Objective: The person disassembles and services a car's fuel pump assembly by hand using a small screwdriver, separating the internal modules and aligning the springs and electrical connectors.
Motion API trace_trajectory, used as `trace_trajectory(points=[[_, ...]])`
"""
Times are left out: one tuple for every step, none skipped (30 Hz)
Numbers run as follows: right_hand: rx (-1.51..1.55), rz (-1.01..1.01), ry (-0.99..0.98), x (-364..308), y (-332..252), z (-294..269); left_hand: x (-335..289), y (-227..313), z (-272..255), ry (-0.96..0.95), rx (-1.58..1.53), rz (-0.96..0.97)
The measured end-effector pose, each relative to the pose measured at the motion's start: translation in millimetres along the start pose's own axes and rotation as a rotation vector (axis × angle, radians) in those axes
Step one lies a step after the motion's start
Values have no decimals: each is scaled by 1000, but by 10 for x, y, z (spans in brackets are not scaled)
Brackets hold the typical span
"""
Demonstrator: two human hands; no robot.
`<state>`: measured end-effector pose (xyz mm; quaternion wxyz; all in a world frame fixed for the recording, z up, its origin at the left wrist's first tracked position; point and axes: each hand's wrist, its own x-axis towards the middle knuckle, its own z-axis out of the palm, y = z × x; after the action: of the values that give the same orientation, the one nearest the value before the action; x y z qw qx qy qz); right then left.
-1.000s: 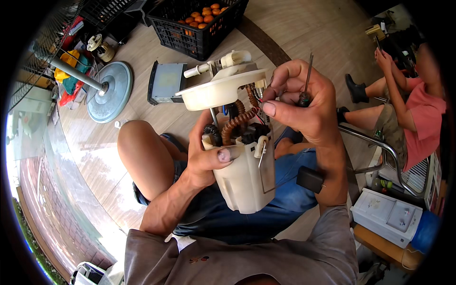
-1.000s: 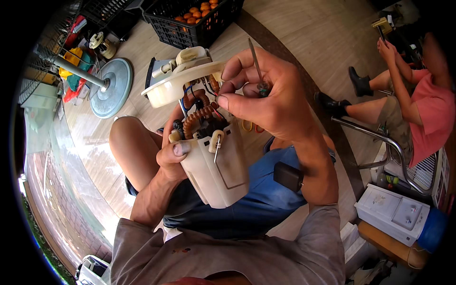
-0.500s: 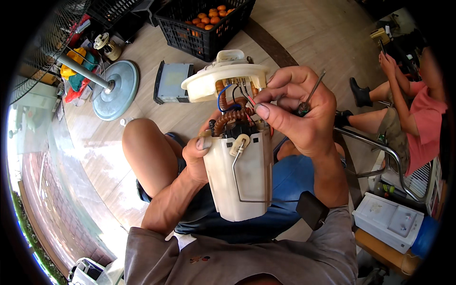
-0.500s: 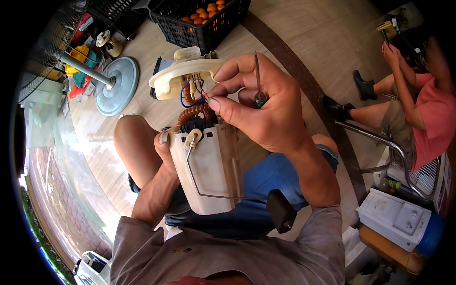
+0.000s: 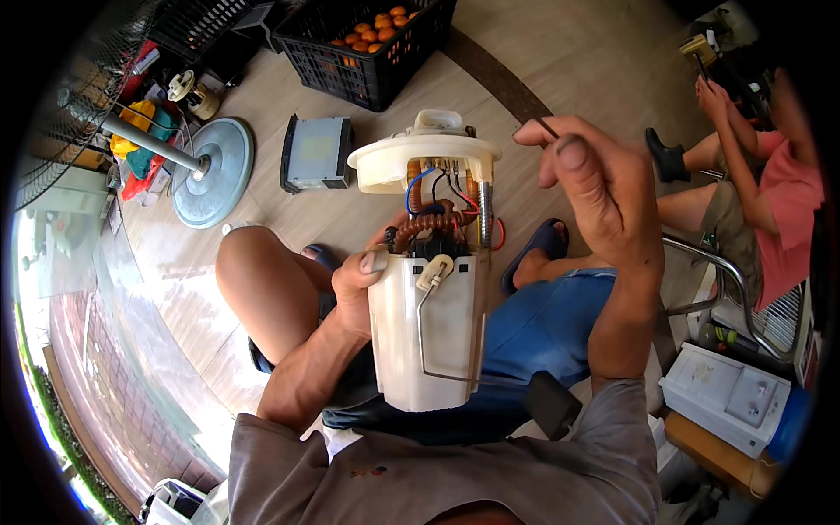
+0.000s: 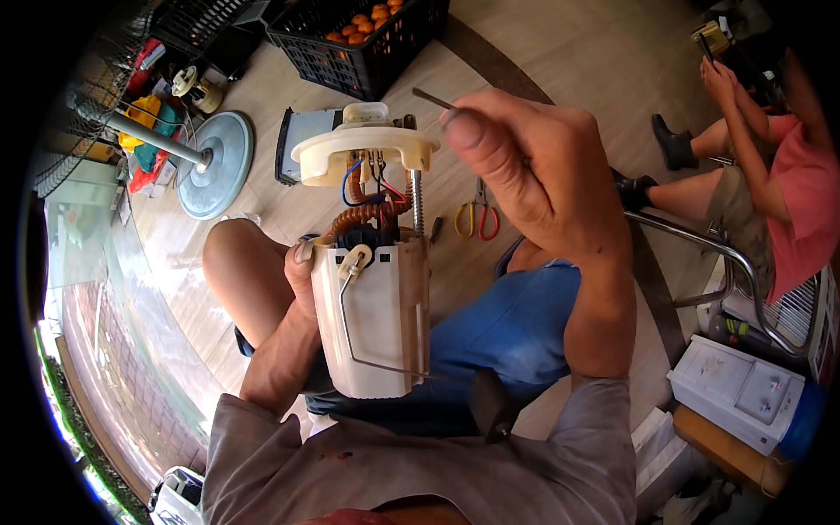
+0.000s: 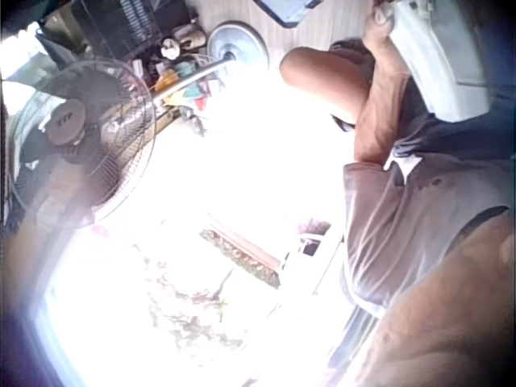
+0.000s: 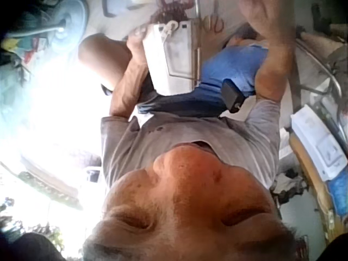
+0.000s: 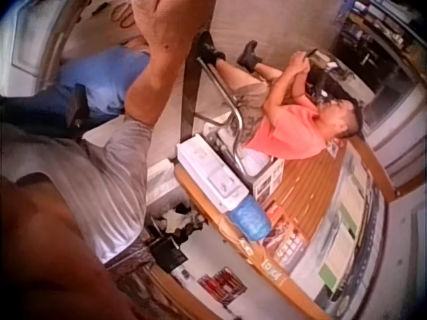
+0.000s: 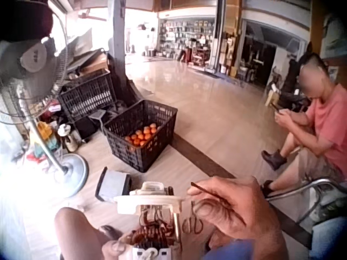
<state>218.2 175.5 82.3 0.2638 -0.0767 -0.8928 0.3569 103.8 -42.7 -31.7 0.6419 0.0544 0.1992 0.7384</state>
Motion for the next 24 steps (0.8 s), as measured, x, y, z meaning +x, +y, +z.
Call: trace_trajectory(points=[[-69, 23, -42, -6, -11, -34, -30, -10, -25, 16, -13, -18], [-138, 42, -84, -3, -29, -68, -48, -30, -78, 6, -42, -38], [-133, 52, -84, -12, -47, -51, -66, -31, -104, 14, -43, -46], [-147, -12, -109, -22, -64, -28, -76, -26, -127, -12, -17, -60], [-161, -77, -133, -34, -77, -15, -84, -27, -141, -39, 9, -73], [-156, -69, -133, -29, -81, -15, -93, -8, -102, -34, 21, -94], [-127, -122, -136, -13, -78, -17, -100, 15, -57, -28, 20, -100], [-97, -175, -138, -6, -81, -17, -106, 37, -15, 12, 93, -81], [-97, -173, -140, 8, -108, -37, -105, 47, 9, 46, 166, -57], [-66, -162, -134, 21, -135, -53, -113, 42, -16, 46, 164, -58], [-35, -152, -129, 27, -151, -56, -126, 34, -62, 81, 120, -63], [-31, -155, -130, 25, -145, -42, -137, 40, -78, 118, 78, -63], [37, -135, -147, 16, -131, -19, -147, 47, -78, 121, 79, -60], [104, -115, -163, 15, -122, -2, -153, 54, -70, 123, 85, -46], [106, -115, -166, 21, -116, 8, -156, 54, -66, 125, 88, -35], [56, -124, -204, 29, -107, 17, -157, 54, -59, 126, 92, -23], [5, -133, -241, 36, -95, 24, -156, 54, -50, 127, 95, -13], [3, -128, -242, 36, -81, 32, -148, 50, -44, 125, 97, -7], [-66, -143, -221, 37, -64, 43, -134, 56, -33, 123, 96, -7], [-135, -159, -199, 32, -52, 46, -121, 63, -23, 122, 95, -8], [-133, -156, -199, 34, -50, 49, -109, 97, -3, 105, 120, -36], [-166, -169, -212, 38, -53, 46, -106, 102, 1, 97, 133, -51], [-199, -183, -224, 37, -54, 43, -100, 106, 6, 88, 145, -68], [-200, -180, -224, 29, -52, 40, -89, 89, 8, 88, 161, -56]])
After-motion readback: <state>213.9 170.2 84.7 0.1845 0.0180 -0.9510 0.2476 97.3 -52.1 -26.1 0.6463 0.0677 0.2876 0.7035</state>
